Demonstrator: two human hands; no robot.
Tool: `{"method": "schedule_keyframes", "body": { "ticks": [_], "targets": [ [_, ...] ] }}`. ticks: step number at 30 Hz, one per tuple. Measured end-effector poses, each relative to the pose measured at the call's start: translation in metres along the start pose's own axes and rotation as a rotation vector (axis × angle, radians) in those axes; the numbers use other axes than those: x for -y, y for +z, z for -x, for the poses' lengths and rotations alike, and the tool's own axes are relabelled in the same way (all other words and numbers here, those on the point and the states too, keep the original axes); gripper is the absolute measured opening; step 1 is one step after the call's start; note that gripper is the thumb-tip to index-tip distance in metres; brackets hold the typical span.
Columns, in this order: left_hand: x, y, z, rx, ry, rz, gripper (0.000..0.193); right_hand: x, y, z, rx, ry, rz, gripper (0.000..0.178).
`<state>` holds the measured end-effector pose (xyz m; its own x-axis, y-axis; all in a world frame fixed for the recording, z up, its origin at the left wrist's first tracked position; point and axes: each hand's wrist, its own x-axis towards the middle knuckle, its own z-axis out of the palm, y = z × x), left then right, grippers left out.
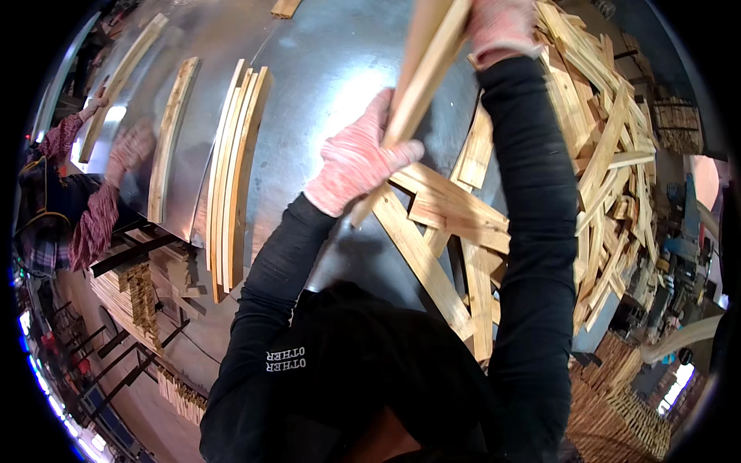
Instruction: The person sorts wooden planks on a metal table, picking up pieces from a disorganized pile and arranging them into neat stacks. The person handles the wood by hand, wearing pink gloves, and repeatedly moves planks from the right side of the table to the left side to create organized piles.
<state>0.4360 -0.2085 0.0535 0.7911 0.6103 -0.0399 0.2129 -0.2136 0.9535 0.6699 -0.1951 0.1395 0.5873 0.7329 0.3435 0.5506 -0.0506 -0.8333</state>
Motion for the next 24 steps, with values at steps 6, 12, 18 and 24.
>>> {"method": "schedule_keyframes", "body": {
  "ticks": [6, 12, 18, 24],
  "targets": [
    [0.113, 0.026, 0.0, -0.327, -0.185, 0.256, 0.047, -0.055, -0.028, 0.173, 0.453, -0.106, 0.545, 0.1],
    [0.128, -0.014, 0.007, -0.291, -0.246, 0.188, 0.053, -0.127, -0.157, 0.314, 0.697, 0.153, 1.161, 0.083],
    [0.086, -0.066, 0.038, -0.305, -0.449, 0.002, 0.065, -0.085, -0.167, 0.209, 0.608, 0.595, 0.846, 0.075],
    [0.118, -0.08, 0.049, -0.187, -0.53, -0.715, 0.039, -0.046, -0.08, 0.15, 0.261, 0.78, -0.548, 0.042]
  ]
}}
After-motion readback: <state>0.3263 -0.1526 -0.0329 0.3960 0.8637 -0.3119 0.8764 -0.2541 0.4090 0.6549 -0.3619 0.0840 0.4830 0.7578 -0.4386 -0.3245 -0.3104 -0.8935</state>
